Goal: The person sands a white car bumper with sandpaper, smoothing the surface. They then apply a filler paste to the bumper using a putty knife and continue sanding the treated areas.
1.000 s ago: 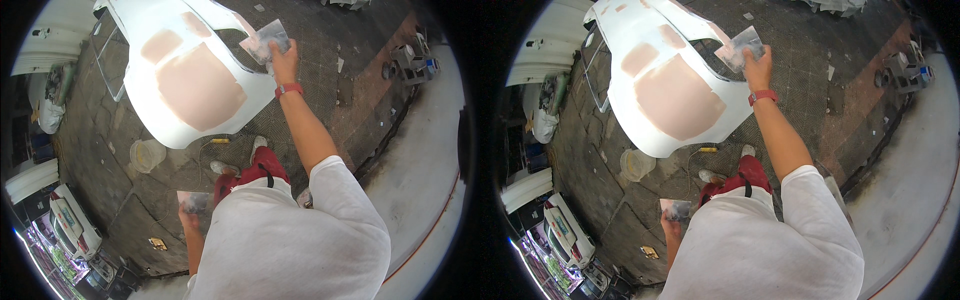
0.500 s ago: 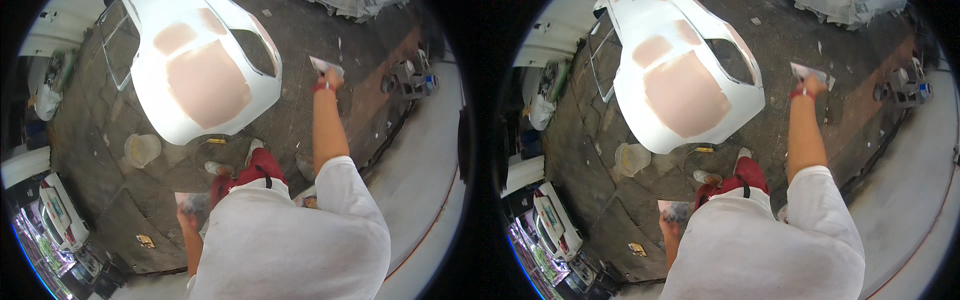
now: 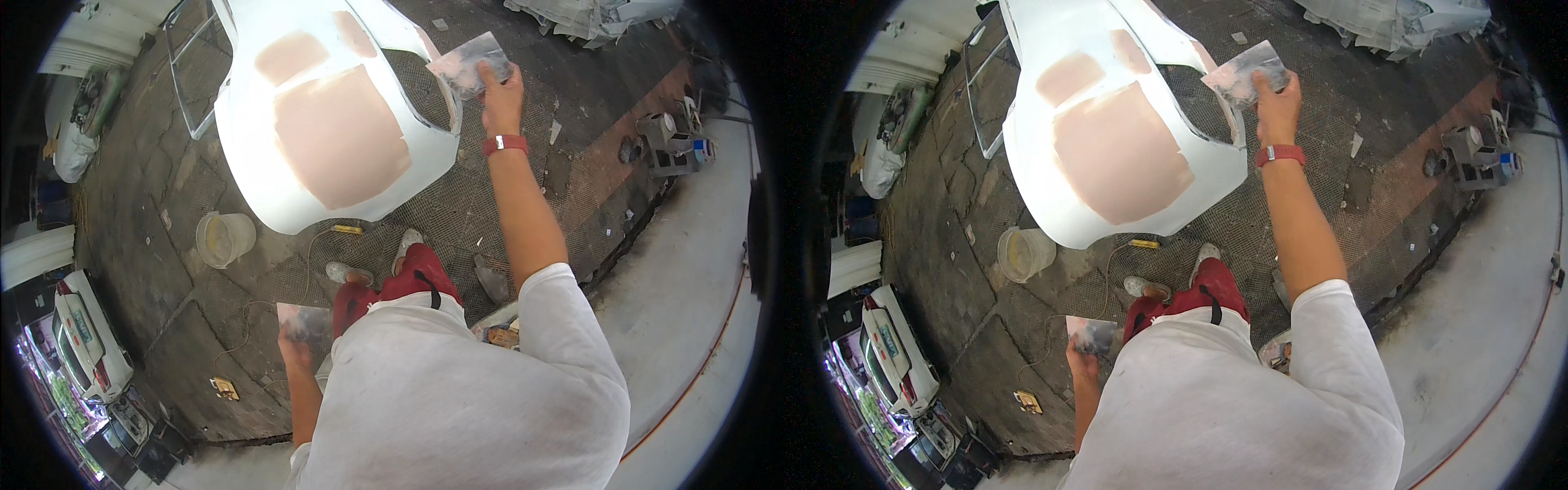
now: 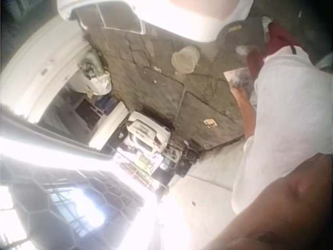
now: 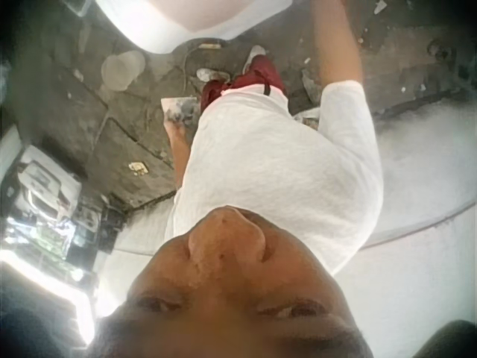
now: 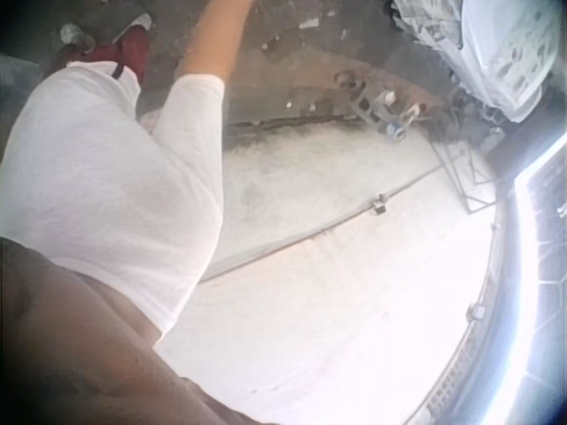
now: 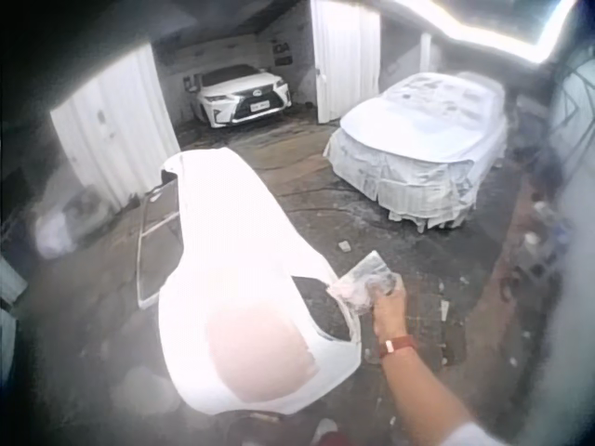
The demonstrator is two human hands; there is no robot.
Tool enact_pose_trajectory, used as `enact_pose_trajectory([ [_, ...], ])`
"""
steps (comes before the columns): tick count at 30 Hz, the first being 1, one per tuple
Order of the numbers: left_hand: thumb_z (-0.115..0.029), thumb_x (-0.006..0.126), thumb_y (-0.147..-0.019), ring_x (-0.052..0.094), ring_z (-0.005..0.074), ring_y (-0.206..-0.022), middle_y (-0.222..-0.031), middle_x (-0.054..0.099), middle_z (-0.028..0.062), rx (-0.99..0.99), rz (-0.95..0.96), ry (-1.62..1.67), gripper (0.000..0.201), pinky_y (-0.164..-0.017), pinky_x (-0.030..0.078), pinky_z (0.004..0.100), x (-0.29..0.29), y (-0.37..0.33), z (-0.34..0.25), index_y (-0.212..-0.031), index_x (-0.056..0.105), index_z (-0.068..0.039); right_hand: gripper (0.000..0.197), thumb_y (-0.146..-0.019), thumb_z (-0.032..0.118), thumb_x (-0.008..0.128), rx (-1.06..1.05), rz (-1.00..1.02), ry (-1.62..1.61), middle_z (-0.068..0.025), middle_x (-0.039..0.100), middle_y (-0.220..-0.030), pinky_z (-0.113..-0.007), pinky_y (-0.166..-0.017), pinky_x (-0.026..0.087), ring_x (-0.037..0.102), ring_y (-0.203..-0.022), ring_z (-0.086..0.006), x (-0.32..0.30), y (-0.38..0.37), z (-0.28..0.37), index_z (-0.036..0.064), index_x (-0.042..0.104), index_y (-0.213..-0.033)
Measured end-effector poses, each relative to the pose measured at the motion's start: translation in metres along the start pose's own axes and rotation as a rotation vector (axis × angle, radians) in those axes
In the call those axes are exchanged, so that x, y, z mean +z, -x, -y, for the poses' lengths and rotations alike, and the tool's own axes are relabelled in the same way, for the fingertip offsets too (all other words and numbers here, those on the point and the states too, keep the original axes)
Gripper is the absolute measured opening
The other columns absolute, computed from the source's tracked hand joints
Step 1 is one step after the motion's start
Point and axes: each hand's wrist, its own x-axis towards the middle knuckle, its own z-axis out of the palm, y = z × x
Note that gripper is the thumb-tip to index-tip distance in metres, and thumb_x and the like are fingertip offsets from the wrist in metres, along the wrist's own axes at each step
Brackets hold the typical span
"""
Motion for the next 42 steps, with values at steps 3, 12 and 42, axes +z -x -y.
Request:
enact_pose_trajectory([
  [3, -0.033, 0.061, -0.098, 0.054, 0.0297, -0.133, -0.139, 0.061, 0.0133, 0.038, 0.022, -0.017, 0.050, -0.119, 0.034, 0.0469, 0.004, 0.002, 0.001, -0.137, 0.058, -0.002, 0.046, -0.093, 0.010, 0.079, -0.010, -0.028, 0.033, -0.0135, 0.068, -0.118, -0.036, -0.072, 0.058, 0.069, -0.095, -0.0213, 0.016, 0.000, -0.010, -0.0001, 0.056, -0.131],
  [12, -0.030, 0.064, -0.097, 0.057, 0.0281, -0.129, -0.134, 0.063, 0.0107, 0.013, -0.015, 0.042, 0.045, -0.116, 0.038, 0.0461, -0.019, 0.005, 0.013, -0.133, 0.060, -0.004, 0.049, -0.088, 0.011, 0.079, -0.291, -0.102, 0.411, -0.0175, 0.070, -0.118, -0.037, -0.086, 0.056, 0.069, -0.101, -0.0239, 0.045, -0.033, -0.030, -0.0047, 0.058, -0.130],
  [42, -0.027, 0.063, -0.097, 0.058, 0.0312, -0.130, -0.138, 0.064, 0.0128, -0.037, -0.058, 0.128, 0.045, -0.117, 0.040, 0.0479, -0.003, -0.001, 0.004, -0.134, 0.061, -0.002, 0.014, -0.101, 0.013, 0.070, 0.813, -0.137, -0.456, -0.0079, 0.064, -0.082, -0.024, -0.047, 0.047, 0.059, -0.065, -0.0133, -0.136, -0.001, -0.132, 0.0003, 0.065, -0.098],
])
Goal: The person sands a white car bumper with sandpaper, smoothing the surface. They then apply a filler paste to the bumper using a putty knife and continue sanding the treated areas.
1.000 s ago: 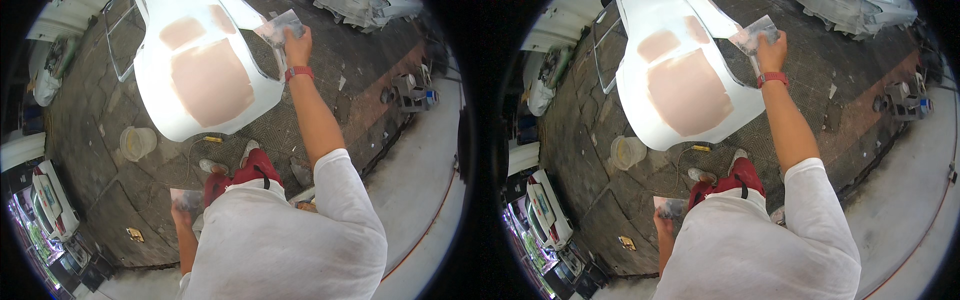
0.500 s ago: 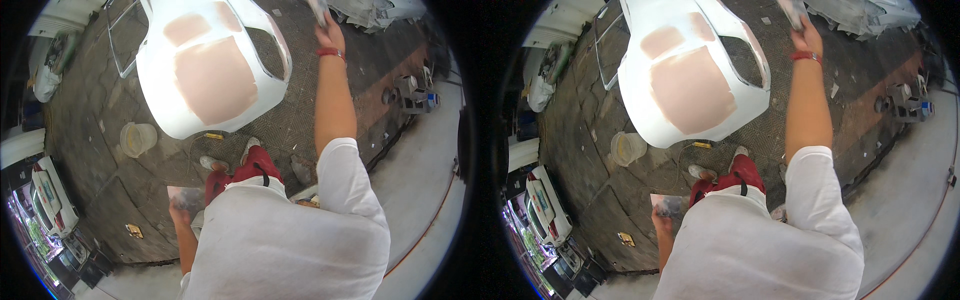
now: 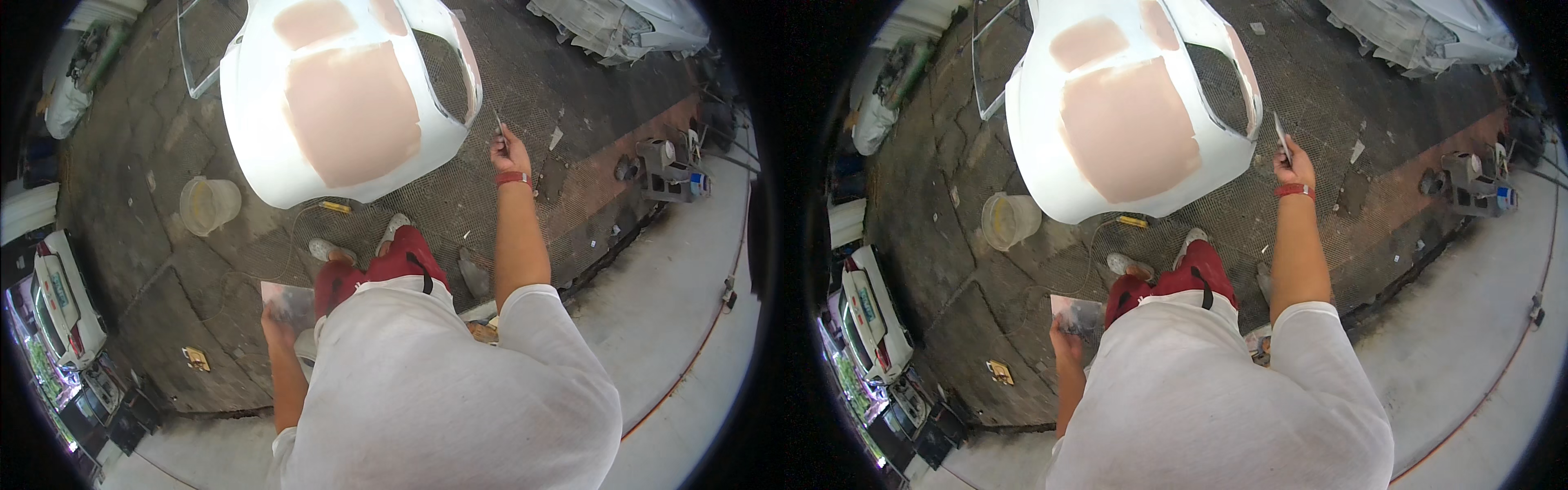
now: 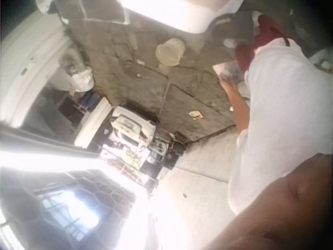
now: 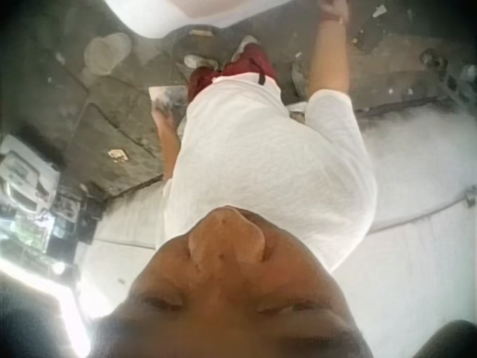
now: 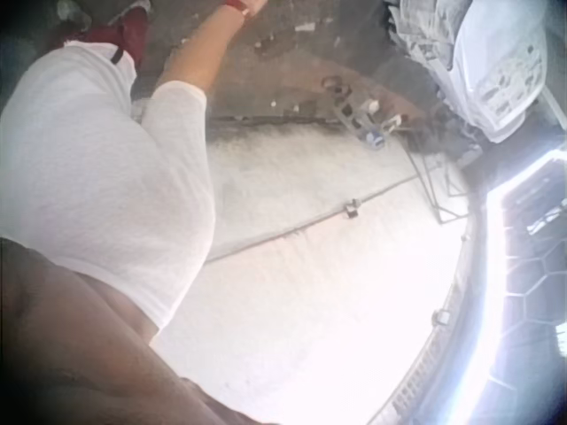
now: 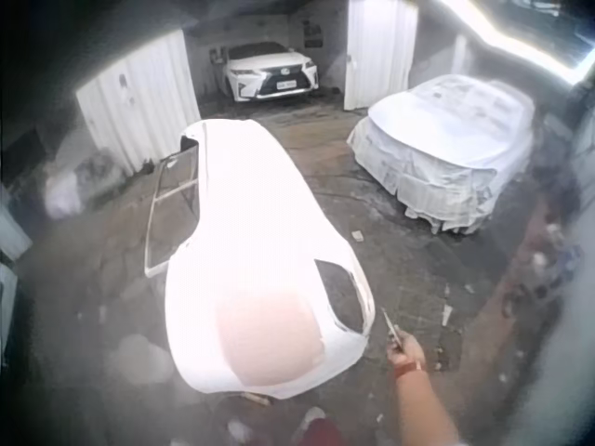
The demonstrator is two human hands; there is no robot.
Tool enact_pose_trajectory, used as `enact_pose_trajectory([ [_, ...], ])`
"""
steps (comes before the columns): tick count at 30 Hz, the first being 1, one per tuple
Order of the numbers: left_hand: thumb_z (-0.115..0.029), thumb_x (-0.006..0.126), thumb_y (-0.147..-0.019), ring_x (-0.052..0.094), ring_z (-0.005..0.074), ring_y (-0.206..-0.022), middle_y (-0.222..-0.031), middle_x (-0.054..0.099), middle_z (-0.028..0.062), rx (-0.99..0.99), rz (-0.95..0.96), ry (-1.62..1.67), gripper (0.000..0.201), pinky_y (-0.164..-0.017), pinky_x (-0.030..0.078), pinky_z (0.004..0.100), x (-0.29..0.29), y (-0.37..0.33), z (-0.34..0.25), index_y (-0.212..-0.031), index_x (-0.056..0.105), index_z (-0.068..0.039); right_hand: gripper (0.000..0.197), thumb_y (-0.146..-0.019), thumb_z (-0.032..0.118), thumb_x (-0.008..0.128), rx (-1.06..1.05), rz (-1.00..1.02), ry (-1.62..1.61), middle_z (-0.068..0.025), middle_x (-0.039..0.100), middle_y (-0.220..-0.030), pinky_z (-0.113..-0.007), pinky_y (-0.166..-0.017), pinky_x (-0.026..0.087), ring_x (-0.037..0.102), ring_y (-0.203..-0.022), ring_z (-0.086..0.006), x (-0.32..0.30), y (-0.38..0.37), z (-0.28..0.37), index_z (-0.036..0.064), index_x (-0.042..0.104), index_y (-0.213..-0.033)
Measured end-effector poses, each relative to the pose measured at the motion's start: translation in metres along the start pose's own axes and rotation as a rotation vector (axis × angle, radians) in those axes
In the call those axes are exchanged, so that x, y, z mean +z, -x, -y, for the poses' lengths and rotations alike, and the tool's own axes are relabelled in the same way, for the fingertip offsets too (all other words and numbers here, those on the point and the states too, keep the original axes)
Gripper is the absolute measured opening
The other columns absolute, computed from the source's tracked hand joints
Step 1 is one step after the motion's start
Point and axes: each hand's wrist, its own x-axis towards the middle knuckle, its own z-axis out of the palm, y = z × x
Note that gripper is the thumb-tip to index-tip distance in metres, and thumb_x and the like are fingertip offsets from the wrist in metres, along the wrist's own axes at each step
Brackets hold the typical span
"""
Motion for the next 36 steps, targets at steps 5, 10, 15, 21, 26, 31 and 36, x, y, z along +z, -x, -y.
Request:
enact_pose_trajectory([
  [5, -0.029, 0.063, -0.097, 0.058, 0.0307, -0.130, -0.138, 0.064, 0.0118, -0.012, 0.041, -0.010, 0.046, -0.116, 0.041, 0.0482, 0.019, -0.002, -0.007, -0.135, 0.061, -0.003, 0.021, -0.099, 0.015, 0.074, -0.045, 0.108, 0.092, -0.0098, 0.068, -0.096, -0.029, -0.063, 0.055, 0.064, -0.080, -0.0170, 0.028, 0.013, 0.007, -0.0003, 0.064, -0.110],
  [10, -0.030, 0.062, -0.098, 0.059, 0.0314, -0.129, -0.138, 0.065, 0.0101, -0.022, 0.070, 0.081, 0.046, -0.115, 0.042, 0.0490, -0.004, -0.017, -0.003, -0.135, 0.061, -0.003, 0.060, -0.094, 0.017, 0.079, -0.841, 0.229, 0.657, -0.0144, 0.068, -0.124, -0.041, -0.094, 0.056, 0.066, -0.113, -0.0258, 0.143, 0.116, 0.052, -0.0009, 0.049, -0.143],
  [15, -0.029, 0.062, -0.098, 0.058, 0.0315, -0.130, -0.137, 0.065, 0.0110, -0.001, 0.011, 0.145, 0.044, -0.116, 0.039, 0.0497, -0.012, -0.025, 0.011, -0.135, 0.062, -0.004, 0.067, -0.092, 0.017, 0.077, -1.332, 0.381, 1.615, -0.0194, 0.072, -0.109, -0.044, -0.087, 0.058, 0.072, -0.099, -0.0338, 0.209, 0.179, 0.062, 0.0097, 0.043, -0.150],
  [21, -0.024, 0.062, -0.099, 0.058, 0.0317, -0.132, -0.138, 0.064, 0.0123, -0.016, -0.064, 0.289, 0.042, -0.118, 0.039, 0.0493, -0.033, -0.053, 0.035, -0.135, 0.060, -0.002, 0.056, -0.092, 0.016, 0.069, -1.508, 0.468, 2.281, -0.0230, 0.071, -0.083, -0.054, -0.073, 0.057, 0.071, -0.084, -0.0447, 0.257, 0.176, 0.029, 0.0185, 0.047, -0.144],
  [26, -0.023, 0.061, -0.099, 0.059, 0.0319, -0.132, -0.139, 0.064, 0.0125, -0.025, -0.062, 0.331, 0.044, -0.118, 0.040, 0.0501, -0.049, -0.067, 0.050, -0.137, 0.059, -0.001, 0.047, -0.094, 0.011, 0.062, -1.565, 0.496, 2.617, -0.0219, 0.072, -0.084, -0.057, -0.071, 0.055, 0.071, -0.083, -0.0450, 0.279, 0.160, 0.012, 0.0132, 0.050, -0.139],
  [31, -0.022, 0.062, -0.099, 0.059, 0.0323, -0.132, -0.139, 0.065, 0.0123, -0.062, -0.063, 0.391, 0.043, -0.117, 0.042, 0.0502, -0.078, -0.087, 0.069, -0.136, 0.060, -0.002, 0.047, -0.095, 0.009, 0.061, -1.477, 0.535, 2.755, -0.0260, 0.071, -0.088, -0.059, -0.074, 0.053, 0.069, -0.085, -0.0477, 0.285, 0.151, 0.001, 0.0130, 0.049, -0.141],
  [36, -0.022, 0.062, -0.098, 0.060, 0.0319, -0.131, -0.136, 0.066, 0.0115, -0.036, -0.067, 0.397, 0.041, -0.116, 0.043, 0.0504, -0.097, -0.099, 0.086, -0.135, 0.061, -0.004, 0.049, -0.095, 0.010, 0.063, -1.424, 0.509, 2.774, -0.0289, 0.071, -0.090, -0.060, -0.076, 0.052, 0.068, -0.086, -0.0497, 0.287, 0.140, 0.003, 0.0125, 0.049, -0.142],
])
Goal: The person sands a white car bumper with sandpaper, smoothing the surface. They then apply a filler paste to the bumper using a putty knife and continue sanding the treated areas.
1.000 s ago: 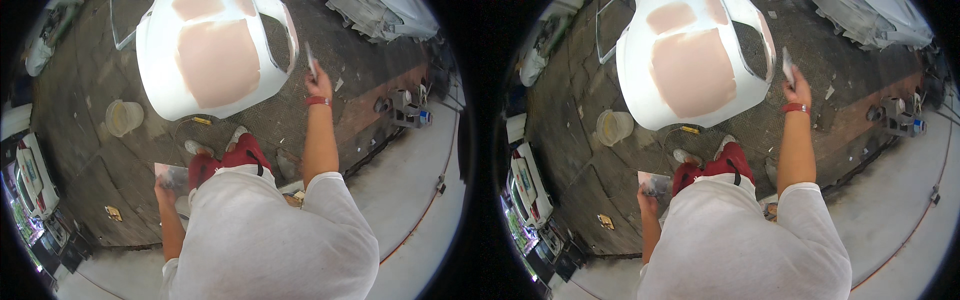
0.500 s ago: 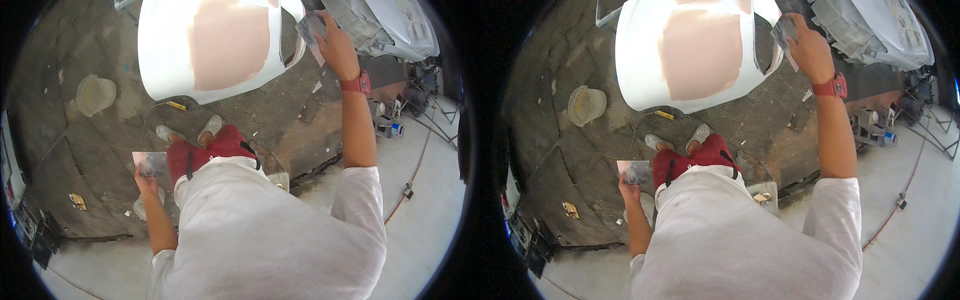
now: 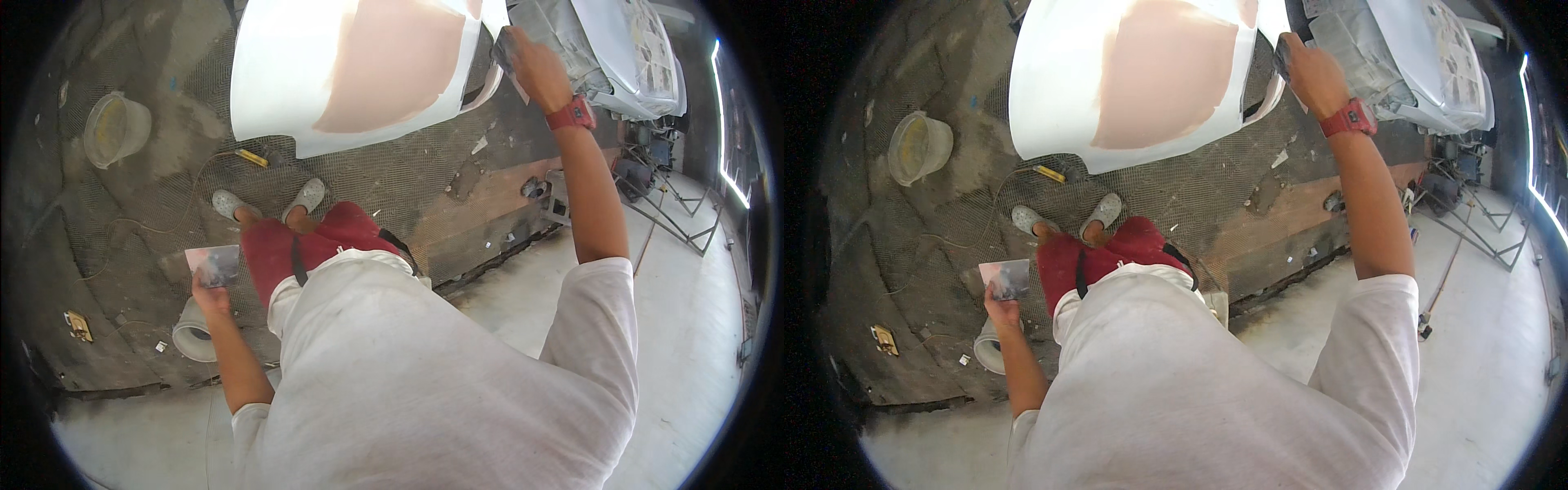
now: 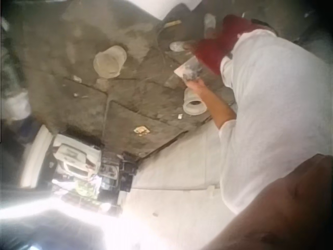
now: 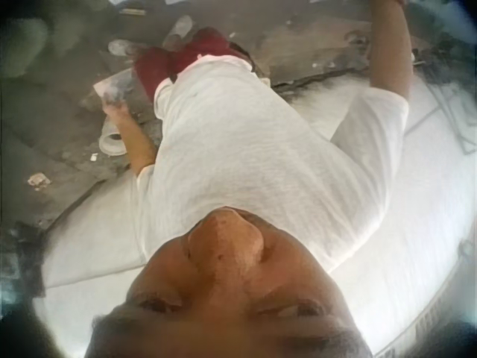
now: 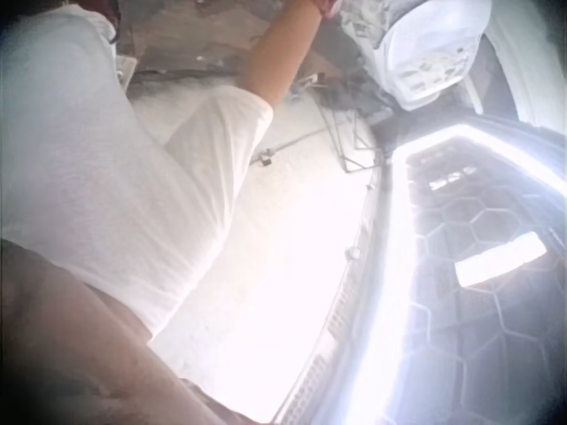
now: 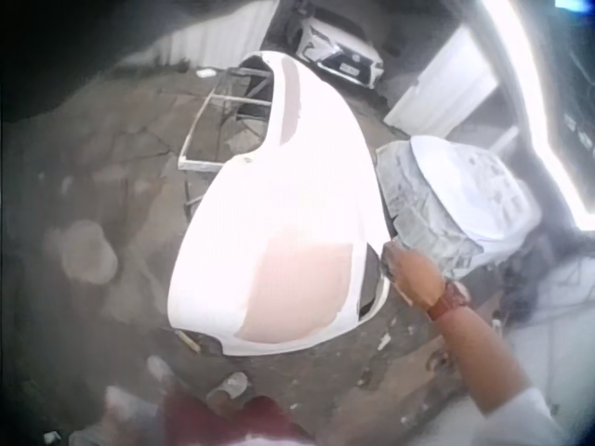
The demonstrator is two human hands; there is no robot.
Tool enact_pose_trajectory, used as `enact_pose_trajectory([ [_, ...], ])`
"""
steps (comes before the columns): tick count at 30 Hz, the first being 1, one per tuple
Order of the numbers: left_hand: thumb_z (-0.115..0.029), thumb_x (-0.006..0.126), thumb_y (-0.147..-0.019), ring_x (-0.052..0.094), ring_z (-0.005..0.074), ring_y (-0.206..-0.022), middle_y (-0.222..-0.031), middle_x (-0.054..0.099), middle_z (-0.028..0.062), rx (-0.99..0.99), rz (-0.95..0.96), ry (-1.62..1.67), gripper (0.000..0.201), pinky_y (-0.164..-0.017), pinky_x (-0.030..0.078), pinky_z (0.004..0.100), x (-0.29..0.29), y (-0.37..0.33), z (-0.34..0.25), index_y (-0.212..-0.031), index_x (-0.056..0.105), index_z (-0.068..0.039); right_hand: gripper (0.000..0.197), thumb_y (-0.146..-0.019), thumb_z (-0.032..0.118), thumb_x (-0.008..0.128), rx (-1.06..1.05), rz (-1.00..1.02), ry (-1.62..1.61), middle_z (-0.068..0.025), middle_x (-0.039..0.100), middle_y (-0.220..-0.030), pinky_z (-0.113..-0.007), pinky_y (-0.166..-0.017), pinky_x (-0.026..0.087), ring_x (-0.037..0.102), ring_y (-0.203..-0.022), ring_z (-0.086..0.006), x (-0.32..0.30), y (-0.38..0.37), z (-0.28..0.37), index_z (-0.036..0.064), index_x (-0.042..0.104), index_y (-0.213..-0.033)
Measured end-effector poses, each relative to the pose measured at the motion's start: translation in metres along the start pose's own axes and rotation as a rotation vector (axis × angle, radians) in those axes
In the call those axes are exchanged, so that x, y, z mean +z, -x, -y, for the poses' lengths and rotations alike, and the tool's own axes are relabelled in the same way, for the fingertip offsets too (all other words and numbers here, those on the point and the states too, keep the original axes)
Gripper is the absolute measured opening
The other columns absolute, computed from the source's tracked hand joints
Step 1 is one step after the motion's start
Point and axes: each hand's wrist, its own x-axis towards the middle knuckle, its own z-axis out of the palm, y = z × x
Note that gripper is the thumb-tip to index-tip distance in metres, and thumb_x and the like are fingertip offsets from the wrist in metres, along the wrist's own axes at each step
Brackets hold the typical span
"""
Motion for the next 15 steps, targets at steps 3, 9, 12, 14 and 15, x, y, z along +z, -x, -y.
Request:
enact_pose_trajectory([
  [3, -0.024, 0.061, -0.099, 0.058, 0.0312, -0.132, -0.139, 0.064, 0.0119, 0.012, -0.037, -0.003, 0.044, -0.117, 0.042, 0.0495, -0.006, -0.004, 0.002, -0.137, 0.059, -0.002, 0.051, -0.094, 0.010, 0.064, 0.037, 0.047, -0.012, -0.0305, 0.070, -0.090, -0.061, -0.077, 0.052, 0.067, -0.087, -0.0503, 0.004, -0.003, -0.002, 0.0124, 0.048, -0.143],
  [9, -0.025, 0.060, -0.101, 0.056, 0.0309, -0.136, -0.143, 0.062, 0.0126, -0.011, -0.073, 0.024, 0.047, -0.118, 0.040, 0.0499, -0.012, -0.008, 0.009, -0.141, 0.056, -0.001, 0.053, -0.092, 0.009, 0.064, 0.063, 0.097, -0.057, -0.0331, 0.070, -0.095, -0.062, -0.080, 0.052, 0.067, -0.093, -0.0526, 0.009, -0.008, -0.003, 0.0098, 0.047, -0.142],
  [12, -0.025, 0.059, -0.101, 0.055, 0.0314, -0.136, -0.144, 0.061, 0.0132, -0.011, -0.064, 0.022, 0.048, -0.119, 0.040, 0.0502, -0.014, -0.010, 0.012, -0.142, 0.055, 0.000, 0.050, -0.092, 0.010, 0.065, 0.079, 0.093, -0.066, -0.0337, 0.070, -0.096, -0.062, -0.082, 0.052, 0.066, -0.095, -0.0534, 0.007, -0.010, 0.005, 0.0074, 0.048, -0.140],
  [14, -0.025, 0.058, -0.102, 0.054, 0.0317, -0.137, -0.146, 0.060, 0.0138, -0.012, -0.065, 0.021, 0.049, -0.119, 0.039, 0.0503, -0.011, -0.008, 0.014, -0.143, 0.054, 0.000, 0.049, -0.092, 0.011, 0.066, 0.131, 0.106, -0.030, -0.0338, 0.070, -0.097, -0.062, -0.082, 0.052, 0.066, -0.095, -0.0536, 0.008, -0.012, 0.006, 0.0057, 0.049, -0.138],
  [15, -0.025, 0.058, -0.102, 0.054, 0.0318, -0.137, -0.147, 0.059, 0.0141, -0.011, -0.067, 0.025, 0.049, -0.119, 0.039, 0.0503, -0.009, -0.007, 0.016, -0.144, 0.054, 0.000, 0.041, -0.093, 0.010, 0.062, 0.072, 0.083, -0.037, -0.0329, 0.070, -0.094, -0.062, -0.080, 0.053, 0.067, -0.092, -0.0527, 0.010, -0.011, 0.006, 0.0040, 0.051, -0.132],
])
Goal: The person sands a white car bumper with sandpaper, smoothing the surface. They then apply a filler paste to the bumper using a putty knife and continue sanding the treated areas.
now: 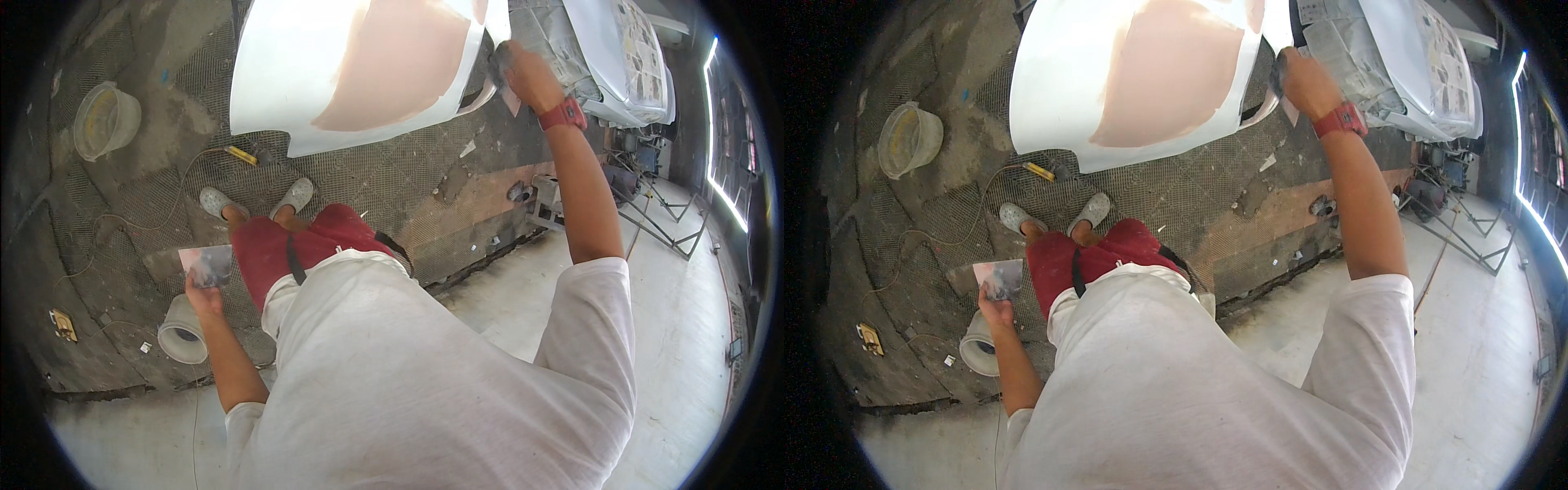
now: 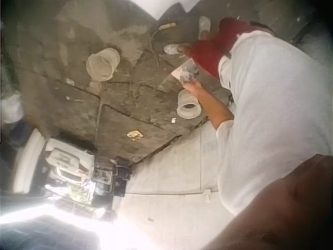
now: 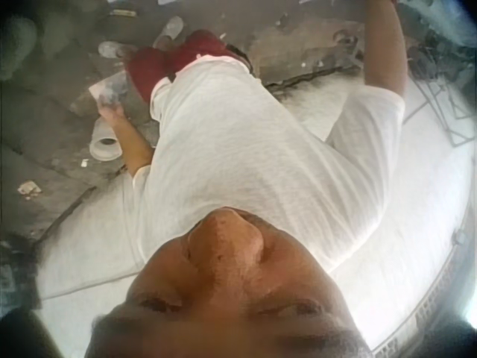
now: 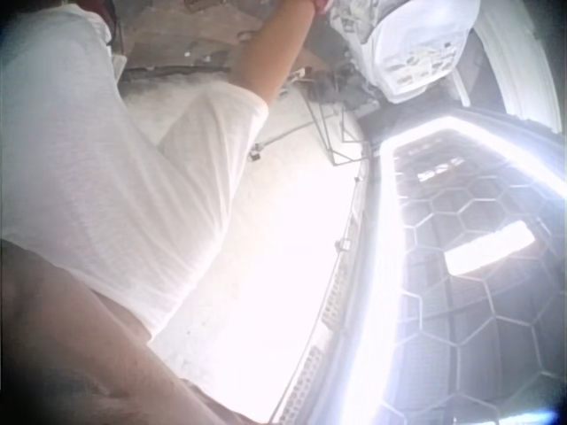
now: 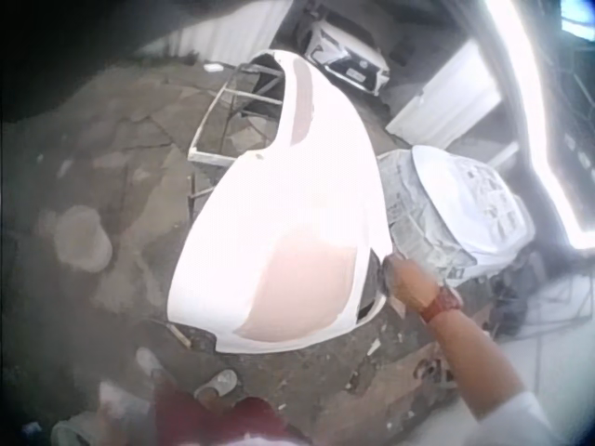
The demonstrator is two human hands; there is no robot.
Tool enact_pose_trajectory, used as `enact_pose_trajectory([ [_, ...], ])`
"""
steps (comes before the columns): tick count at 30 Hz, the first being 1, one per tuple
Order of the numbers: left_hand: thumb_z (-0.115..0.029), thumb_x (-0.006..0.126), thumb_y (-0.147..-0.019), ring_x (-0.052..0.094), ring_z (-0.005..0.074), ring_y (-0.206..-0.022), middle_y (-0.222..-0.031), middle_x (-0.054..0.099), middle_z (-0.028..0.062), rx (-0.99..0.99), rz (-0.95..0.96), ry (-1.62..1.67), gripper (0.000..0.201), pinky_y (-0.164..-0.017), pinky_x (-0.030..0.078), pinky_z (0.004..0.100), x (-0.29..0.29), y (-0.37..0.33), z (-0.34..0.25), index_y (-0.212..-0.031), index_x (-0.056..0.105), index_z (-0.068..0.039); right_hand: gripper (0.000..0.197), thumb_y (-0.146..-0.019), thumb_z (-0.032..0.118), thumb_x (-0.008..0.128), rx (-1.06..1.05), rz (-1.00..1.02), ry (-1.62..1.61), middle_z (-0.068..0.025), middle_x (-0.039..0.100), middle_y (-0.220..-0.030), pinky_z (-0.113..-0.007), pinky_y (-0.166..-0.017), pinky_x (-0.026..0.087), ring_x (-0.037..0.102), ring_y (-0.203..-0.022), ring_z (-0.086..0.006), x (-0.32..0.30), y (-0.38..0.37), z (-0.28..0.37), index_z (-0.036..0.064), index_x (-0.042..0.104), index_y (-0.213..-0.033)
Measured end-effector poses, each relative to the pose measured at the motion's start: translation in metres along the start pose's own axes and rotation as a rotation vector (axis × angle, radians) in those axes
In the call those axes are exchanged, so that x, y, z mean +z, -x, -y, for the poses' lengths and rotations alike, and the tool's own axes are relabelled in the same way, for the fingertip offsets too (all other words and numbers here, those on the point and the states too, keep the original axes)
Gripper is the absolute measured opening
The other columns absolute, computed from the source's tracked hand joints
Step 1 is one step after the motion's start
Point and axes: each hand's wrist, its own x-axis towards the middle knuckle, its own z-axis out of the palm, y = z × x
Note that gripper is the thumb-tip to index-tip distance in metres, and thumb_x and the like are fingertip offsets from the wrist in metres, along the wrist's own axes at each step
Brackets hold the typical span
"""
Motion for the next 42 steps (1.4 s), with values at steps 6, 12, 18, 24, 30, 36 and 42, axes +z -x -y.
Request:
enact_pose_trajectory([
  [6, -0.025, 0.058, -0.102, 0.053, 0.0322, -0.138, -0.148, 0.058, 0.0153, -0.024, 0.007, -0.005, 0.050, -0.119, 0.039, 0.0501, 0.002, -0.002, 0.002, -0.144, 0.053, 0.001, 0.026, -0.093, 0.006, 0.056, -0.069, -0.070, 0.012, -0.0321, 0.071, -0.091, -0.060, -0.076, 0.055, 0.070, -0.088, -0.0509, 0.010, 0.008, 0.004, -0.0010, 0.056, -0.119],
  [12, -0.024, 0.058, -0.102, 0.052, 0.0321, -0.139, -0.148, 0.057, 0.0148, -0.028, 0.013, -0.026, 0.051, -0.120, 0.038, 0.0492, 0.001, -0.003, 0.002, -0.145, 0.051, 0.001, 0.026, -0.091, 0.004, 0.057, 0.036, -0.062, 0.098, -0.0317, 0.072, -0.094, -0.055, -0.075, 0.059, 0.072, -0.089, -0.0480, 0.011, 0.005, 0.025, -0.0036, 0.058, -0.116],
  [18, -0.026, 0.056, -0.103, 0.051, 0.0316, -0.140, -0.147, 0.058, 0.0142, -0.018, 0.030, -0.043, 0.050, -0.121, 0.037, 0.0490, 0.008, -0.001, 0.000, -0.146, 0.051, 0.001, 0.021, -0.088, 0.003, 0.061, -0.103, -0.002, 0.276, -0.0267, 0.074, -0.094, -0.052, -0.078, 0.061, 0.074, -0.091, -0.0435, 0.020, -0.016, 0.044, -0.0031, 0.067, -0.107],
  [24, -0.025, 0.056, -0.103, 0.052, 0.0314, -0.139, -0.147, 0.058, 0.0149, 0.001, 0.031, -0.009, 0.050, -0.121, 0.037, 0.0495, -0.001, -0.008, 0.002, -0.145, 0.051, 0.002, 0.015, -0.084, 0.003, 0.064, -0.114, 0.112, 0.312, -0.0233, 0.076, -0.097, -0.051, -0.082, 0.062, 0.075, -0.095, -0.0425, 0.033, -0.036, 0.042, 0.0019, 0.076, -0.092],
  [30, -0.024, 0.058, -0.102, 0.053, 0.0316, -0.138, -0.147, 0.058, 0.0146, -0.005, -0.061, 0.008, 0.051, -0.121, 0.037, 0.0497, -0.016, -0.012, 0.008, -0.145, 0.052, 0.001, 0.015, -0.086, 0.005, 0.062, -0.030, 0.050, 0.235, -0.0249, 0.075, -0.096, -0.053, -0.083, 0.061, 0.074, -0.094, -0.0441, 0.036, -0.041, 0.039, -0.0003, 0.073, -0.095],
  [36, -0.025, 0.060, -0.101, 0.052, 0.0318, -0.139, -0.147, 0.058, 0.0144, -0.027, -0.035, -0.003, 0.052, -0.121, 0.037, 0.0499, -0.023, -0.018, 0.012, -0.145, 0.052, 0.000, 0.012, -0.086, 0.006, 0.062, -0.128, 0.015, 0.224, -0.0269, 0.074, -0.091, -0.054, -0.079, 0.060, 0.073, -0.089, -0.0455, 0.045, -0.036, 0.026, -0.0018, 0.068, -0.093],
  [42, -0.026, 0.060, -0.101, 0.052, 0.0320, -0.139, -0.147, 0.058, 0.0148, -0.032, 0.017, -0.002, 0.052, -0.121, 0.037, 0.0500, -0.019, -0.022, 0.008, -0.145, 0.052, 0.001, 0.014, -0.086, 0.008, 0.063, -0.059, -0.027, 0.215, -0.0267, 0.074, -0.091, -0.054, -0.078, 0.060, 0.074, -0.087, -0.0450, 0.045, -0.017, 0.032, -0.0022, 0.069, -0.093],
])
